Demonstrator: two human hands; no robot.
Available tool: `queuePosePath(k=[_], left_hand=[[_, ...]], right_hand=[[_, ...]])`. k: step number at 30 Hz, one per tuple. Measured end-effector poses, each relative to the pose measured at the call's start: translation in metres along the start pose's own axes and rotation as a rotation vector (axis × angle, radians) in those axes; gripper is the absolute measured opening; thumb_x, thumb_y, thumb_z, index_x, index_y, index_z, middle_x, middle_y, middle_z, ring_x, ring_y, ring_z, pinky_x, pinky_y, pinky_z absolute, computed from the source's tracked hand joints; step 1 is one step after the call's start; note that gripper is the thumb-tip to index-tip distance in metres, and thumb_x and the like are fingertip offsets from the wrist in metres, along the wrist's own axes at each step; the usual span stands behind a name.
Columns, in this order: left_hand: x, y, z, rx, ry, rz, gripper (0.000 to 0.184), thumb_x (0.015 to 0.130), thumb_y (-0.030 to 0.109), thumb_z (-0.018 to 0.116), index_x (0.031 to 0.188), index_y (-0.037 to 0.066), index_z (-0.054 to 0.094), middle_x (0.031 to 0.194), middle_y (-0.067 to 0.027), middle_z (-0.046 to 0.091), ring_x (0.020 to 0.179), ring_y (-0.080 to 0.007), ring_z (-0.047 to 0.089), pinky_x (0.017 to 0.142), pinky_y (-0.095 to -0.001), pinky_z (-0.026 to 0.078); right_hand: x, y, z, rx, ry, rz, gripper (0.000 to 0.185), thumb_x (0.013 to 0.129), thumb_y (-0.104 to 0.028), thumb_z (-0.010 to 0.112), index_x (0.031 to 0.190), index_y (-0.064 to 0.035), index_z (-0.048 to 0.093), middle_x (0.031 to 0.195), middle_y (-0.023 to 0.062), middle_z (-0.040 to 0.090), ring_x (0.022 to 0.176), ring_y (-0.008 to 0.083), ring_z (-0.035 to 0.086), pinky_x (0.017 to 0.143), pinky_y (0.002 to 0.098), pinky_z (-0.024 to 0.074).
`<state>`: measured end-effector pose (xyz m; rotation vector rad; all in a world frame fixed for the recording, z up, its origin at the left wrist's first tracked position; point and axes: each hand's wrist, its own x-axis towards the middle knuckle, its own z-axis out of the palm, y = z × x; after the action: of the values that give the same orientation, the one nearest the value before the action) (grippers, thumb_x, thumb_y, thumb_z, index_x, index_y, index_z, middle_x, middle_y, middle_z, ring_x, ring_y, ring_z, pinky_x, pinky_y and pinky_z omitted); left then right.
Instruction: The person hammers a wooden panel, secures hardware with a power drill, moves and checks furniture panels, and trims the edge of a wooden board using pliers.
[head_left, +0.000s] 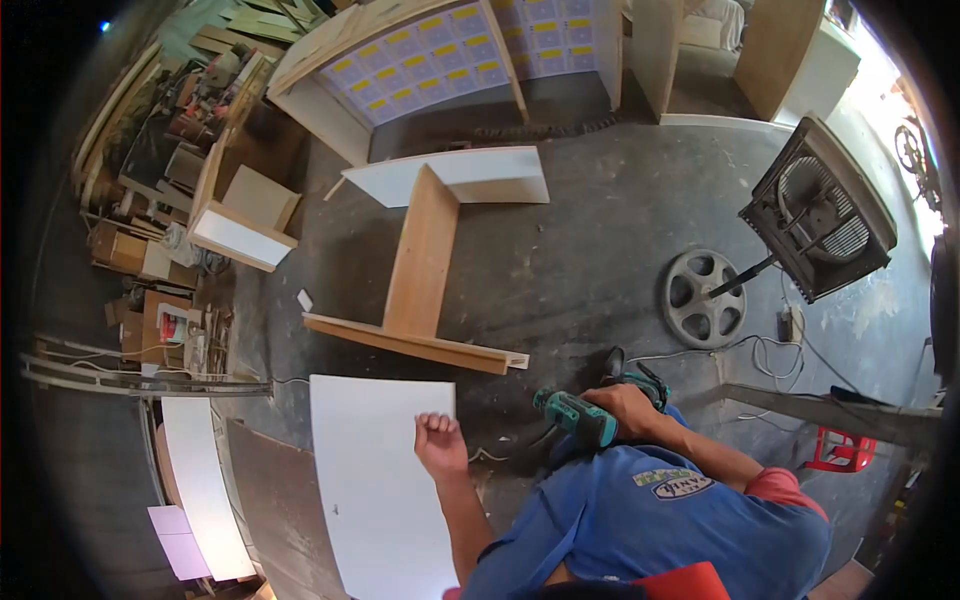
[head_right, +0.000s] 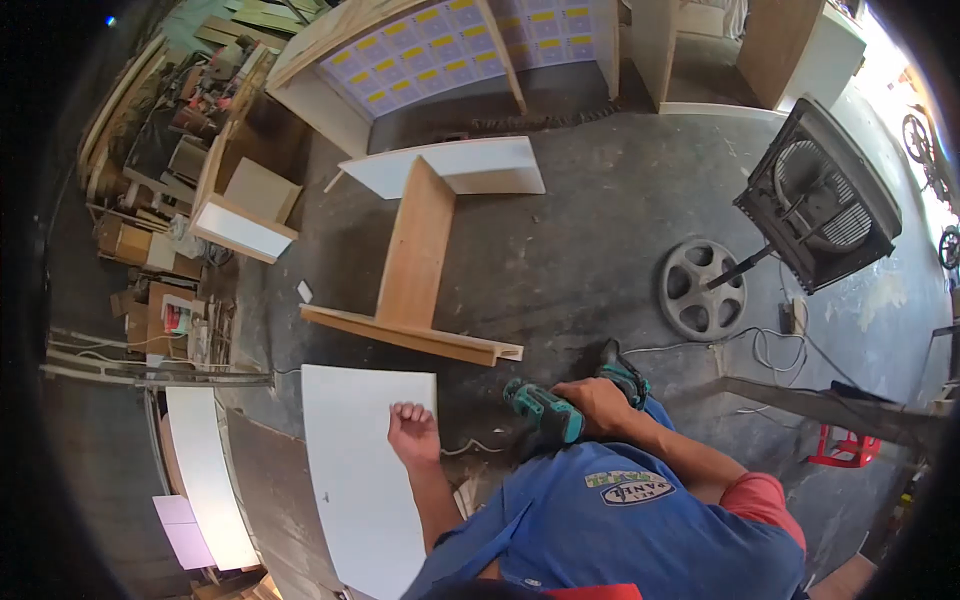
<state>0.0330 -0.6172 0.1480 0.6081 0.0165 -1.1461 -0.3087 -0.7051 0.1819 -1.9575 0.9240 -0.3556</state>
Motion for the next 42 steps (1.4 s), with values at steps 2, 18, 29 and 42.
queuePosePath(k=[2, 18, 29, 42], left_hand=[[0.03, -0.042, 0.033, 0.068, 0.066, -0.129, 0.021, 0.101, 0.022, 0.05, 0.085, 0.009, 0.054, 0.07, 0.0, 0.046, 0.063, -0.013, 0.043, 0.059, -0.0282, 0.04], [0.224, -0.286, 0.212, 0.832, -0.149, -0.692, 0.022, 0.096, 0.027, 0.054, 0.083, 0.01, 0.06, 0.068, 0.0025, 0.054, 0.058, -0.0086, 0.049, 0.055, -0.0247, 0.04], [0.465, -0.393, 0.358, 0.749, -0.287, -0.711, 0.024, 0.096, 0.03, 0.056, 0.083, 0.009, 0.061, 0.07, 0.002, 0.055, 0.058, -0.0083, 0.049, 0.053, -0.0232, 0.04], [0.695, -0.404, 0.471, 0.832, -0.19, -0.369, 0.014, 0.095, 0.018, 0.057, 0.097, 0.007, 0.066, 0.072, 0.0027, 0.058, 0.057, -0.0053, 0.05, 0.051, -0.0209, 0.038]], right_hand=[[0.001, 0.017, -0.035, -0.017, 0.043, 0.004, 0.041, 0.074, -0.027, 0.071, 0.11, -0.008, 0.065, 0.094, 0.0191, 0.07, 0.088, 0.0384, 0.067, 0.075, 0.0461, 0.0522], [0.04, 0.221, -0.175, 0.192, 0.835, 0.37, 0.035, 0.079, -0.024, 0.076, 0.104, -0.0009, 0.069, 0.092, 0.0186, 0.072, 0.085, 0.0315, 0.069, 0.077, 0.041, 0.0509], [0.131, 0.408, -0.233, 0.087, 0.717, 0.962, 0.03, 0.077, -0.027, 0.075, 0.098, -0.0052, 0.07, 0.089, 0.0151, 0.071, 0.082, 0.0283, 0.069, 0.068, 0.0438, 0.0514], [0.275, 0.564, -0.37, 0.036, 0.469, 1.246, 0.033, 0.077, -0.034, 0.075, 0.088, -0.0035, 0.07, 0.078, 0.0159, 0.069, 0.072, 0.0305, 0.068, 0.064, 0.0441, 0.0506]])
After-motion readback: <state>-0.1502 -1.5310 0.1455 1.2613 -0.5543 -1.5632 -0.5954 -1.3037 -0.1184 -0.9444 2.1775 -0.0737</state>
